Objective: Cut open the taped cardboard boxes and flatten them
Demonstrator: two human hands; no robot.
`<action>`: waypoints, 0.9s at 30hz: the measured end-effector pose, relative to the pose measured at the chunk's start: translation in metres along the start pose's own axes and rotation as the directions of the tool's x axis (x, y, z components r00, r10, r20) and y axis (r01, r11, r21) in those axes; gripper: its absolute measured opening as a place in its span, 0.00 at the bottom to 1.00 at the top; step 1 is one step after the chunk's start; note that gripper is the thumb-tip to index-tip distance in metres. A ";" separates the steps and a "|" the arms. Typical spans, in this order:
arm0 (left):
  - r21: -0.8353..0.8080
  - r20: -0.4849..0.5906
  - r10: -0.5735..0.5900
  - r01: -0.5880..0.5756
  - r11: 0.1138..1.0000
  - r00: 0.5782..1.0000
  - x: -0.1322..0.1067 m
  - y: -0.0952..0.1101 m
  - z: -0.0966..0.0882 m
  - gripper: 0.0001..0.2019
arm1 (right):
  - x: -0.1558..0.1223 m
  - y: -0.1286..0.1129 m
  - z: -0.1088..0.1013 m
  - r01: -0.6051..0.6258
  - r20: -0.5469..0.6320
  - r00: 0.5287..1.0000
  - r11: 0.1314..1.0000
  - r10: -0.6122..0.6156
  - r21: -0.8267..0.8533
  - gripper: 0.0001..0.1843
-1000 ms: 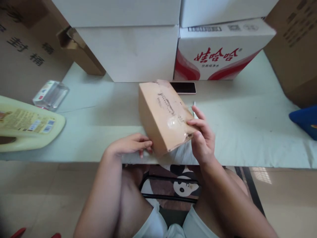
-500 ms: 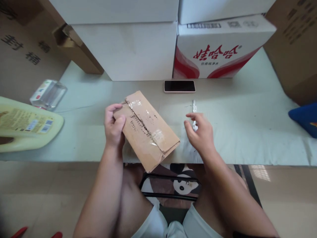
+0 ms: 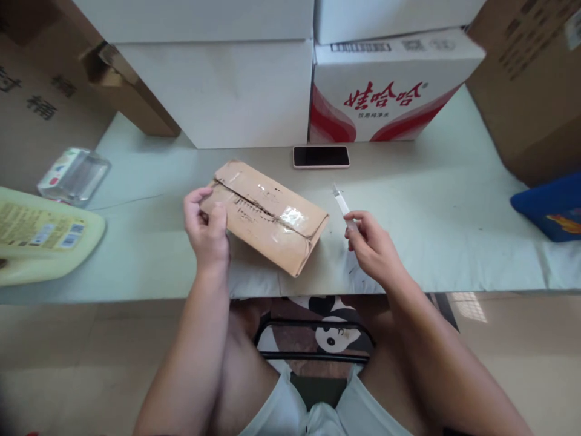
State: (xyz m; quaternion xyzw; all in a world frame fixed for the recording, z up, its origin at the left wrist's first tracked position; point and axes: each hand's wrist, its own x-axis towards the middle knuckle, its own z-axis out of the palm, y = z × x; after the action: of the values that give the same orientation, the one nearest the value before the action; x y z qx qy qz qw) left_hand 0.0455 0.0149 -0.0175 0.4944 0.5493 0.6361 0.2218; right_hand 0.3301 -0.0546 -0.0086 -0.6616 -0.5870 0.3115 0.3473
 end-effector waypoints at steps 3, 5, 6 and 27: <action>-0.009 0.005 0.004 -0.004 1.000 1.000 -0.002 0.001 0.005 0.14 | -0.022 -0.015 -0.016 0.193 -0.023 0.981 0.952 -0.193 0.240 0.12; -0.018 0.003 0.012 -0.011 1.000 1.000 -0.002 0.000 0.007 0.13 | -0.039 -0.028 -0.025 0.275 0.083 0.946 0.909 -0.315 0.314 0.23; -0.022 0.000 0.017 -0.017 1.000 1.000 -0.002 -0.001 0.007 0.13 | -0.046 -0.034 -0.028 0.301 0.139 0.919 0.885 -0.368 0.356 0.26; -0.058 0.016 0.036 -0.035 0.998 0.999 -0.002 -0.001 0.007 0.13 | -0.057 -0.064 0.008 0.271 0.005 0.957 0.903 -0.289 0.332 0.09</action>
State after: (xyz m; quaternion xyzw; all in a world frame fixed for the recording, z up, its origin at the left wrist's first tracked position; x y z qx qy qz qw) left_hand 0.0523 0.0170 -0.0199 0.5029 0.5200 0.6513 0.2291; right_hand 0.2808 -0.1064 0.0404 -0.4946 -0.6252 0.3694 0.4776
